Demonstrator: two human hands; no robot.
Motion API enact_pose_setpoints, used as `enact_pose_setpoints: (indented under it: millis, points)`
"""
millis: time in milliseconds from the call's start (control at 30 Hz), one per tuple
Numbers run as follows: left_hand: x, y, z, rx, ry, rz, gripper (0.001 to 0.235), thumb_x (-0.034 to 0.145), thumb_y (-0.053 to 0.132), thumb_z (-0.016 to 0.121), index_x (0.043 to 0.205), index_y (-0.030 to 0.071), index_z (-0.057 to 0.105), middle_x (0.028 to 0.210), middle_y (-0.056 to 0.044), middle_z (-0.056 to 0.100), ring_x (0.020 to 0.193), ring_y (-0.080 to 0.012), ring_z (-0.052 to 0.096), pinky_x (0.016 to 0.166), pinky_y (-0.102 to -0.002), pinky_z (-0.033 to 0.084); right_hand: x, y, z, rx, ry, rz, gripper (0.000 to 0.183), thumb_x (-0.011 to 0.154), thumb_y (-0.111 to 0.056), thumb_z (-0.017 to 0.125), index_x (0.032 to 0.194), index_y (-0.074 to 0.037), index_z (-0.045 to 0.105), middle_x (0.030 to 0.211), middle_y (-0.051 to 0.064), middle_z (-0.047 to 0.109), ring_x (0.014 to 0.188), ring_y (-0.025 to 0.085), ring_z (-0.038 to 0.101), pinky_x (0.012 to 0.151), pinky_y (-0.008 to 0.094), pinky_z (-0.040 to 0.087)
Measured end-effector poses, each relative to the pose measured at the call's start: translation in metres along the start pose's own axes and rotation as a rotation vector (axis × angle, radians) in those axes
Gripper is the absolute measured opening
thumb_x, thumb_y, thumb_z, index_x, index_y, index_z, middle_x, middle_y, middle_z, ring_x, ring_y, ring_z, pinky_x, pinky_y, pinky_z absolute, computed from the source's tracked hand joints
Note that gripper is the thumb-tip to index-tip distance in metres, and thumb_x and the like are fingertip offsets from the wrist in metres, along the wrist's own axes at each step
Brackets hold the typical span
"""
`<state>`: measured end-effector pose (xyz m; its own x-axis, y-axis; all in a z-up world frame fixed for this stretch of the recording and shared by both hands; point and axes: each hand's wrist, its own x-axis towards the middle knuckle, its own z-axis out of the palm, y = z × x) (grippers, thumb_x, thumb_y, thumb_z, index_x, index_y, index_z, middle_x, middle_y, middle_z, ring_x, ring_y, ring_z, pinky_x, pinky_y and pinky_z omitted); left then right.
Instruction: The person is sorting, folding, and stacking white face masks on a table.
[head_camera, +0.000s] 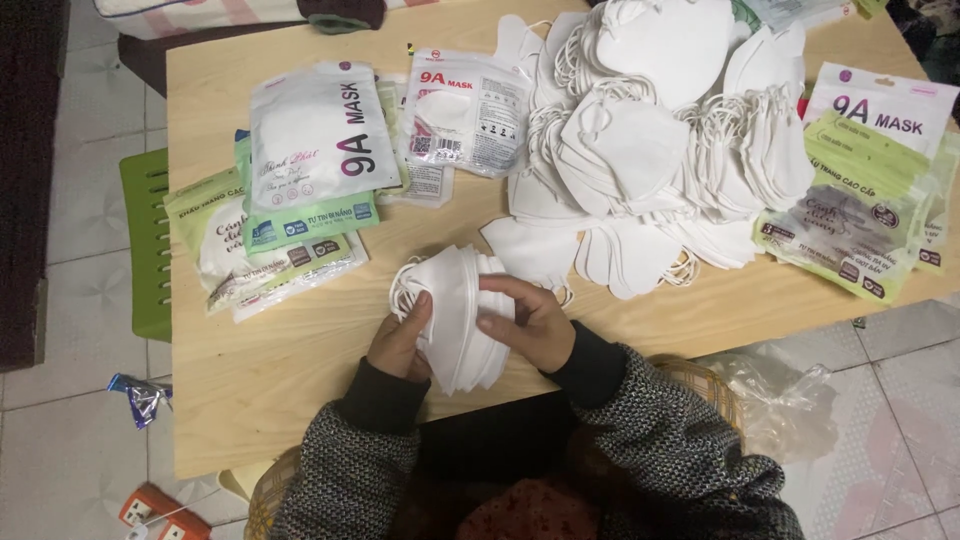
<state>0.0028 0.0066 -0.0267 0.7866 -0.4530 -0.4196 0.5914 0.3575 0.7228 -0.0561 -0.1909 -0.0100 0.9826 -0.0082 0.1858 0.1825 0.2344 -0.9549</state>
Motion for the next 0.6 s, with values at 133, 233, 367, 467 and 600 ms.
enact_pose_setpoints:
  millis: [133,233,367,467,600]
  points:
    - [-0.004,0.004,0.007,-0.023,0.006,0.015,0.042,0.099,0.036,0.061,0.126,0.003,0.064,0.105,-0.016,0.074,0.090,-0.0228,0.072,0.086,-0.040,0.062,-0.002,0.007,-0.002,0.028,0.013,0.005,0.057,0.081,-0.002,0.082,0.134,0.000,0.060,0.130,0.015,0.068,0.123,0.021,0.057,0.107,0.043,0.048]
    - [-0.002,0.002,0.004,-0.025,0.005,0.014,0.040,0.100,0.035,0.060,0.124,0.003,0.064,0.105,-0.016,0.074,0.090,-0.0226,0.073,0.085,-0.040,0.062,-0.001,0.005,-0.002,0.033,0.002,0.015,0.058,0.080,-0.001,0.083,0.134,0.001,0.060,0.129,0.017,0.068,0.123,0.023,0.058,0.107,0.044,0.048]
    - [-0.006,0.006,0.009,-0.009,0.007,0.010,0.041,0.100,0.036,0.059,0.125,0.004,0.063,0.105,-0.015,0.074,0.091,-0.0219,0.072,0.086,-0.039,0.062,-0.001,0.007,-0.004,0.055,-0.010,0.028,0.060,0.080,-0.001,0.083,0.135,0.000,0.059,0.130,0.017,0.068,0.124,0.023,0.058,0.107,0.044,0.048]
    - [-0.007,0.007,0.009,-0.003,0.011,0.000,0.042,0.100,0.037,0.058,0.125,0.003,0.063,0.106,-0.016,0.074,0.092,-0.0218,0.072,0.087,-0.039,0.062,-0.002,0.009,-0.004,0.067,-0.025,0.031,0.061,0.083,0.000,0.080,0.139,-0.001,0.056,0.134,0.017,0.066,0.126,0.023,0.057,0.108,0.045,0.048]
    - [0.004,-0.002,-0.004,0.027,-0.001,-0.014,0.046,0.101,0.039,0.058,0.127,0.002,0.063,0.108,-0.017,0.073,0.092,-0.0228,0.071,0.088,-0.040,0.061,-0.001,0.002,-0.004,0.071,-0.024,0.049,0.067,0.090,-0.002,0.071,0.151,-0.006,0.044,0.144,0.015,0.058,0.131,0.024,0.052,0.112,0.048,0.045]
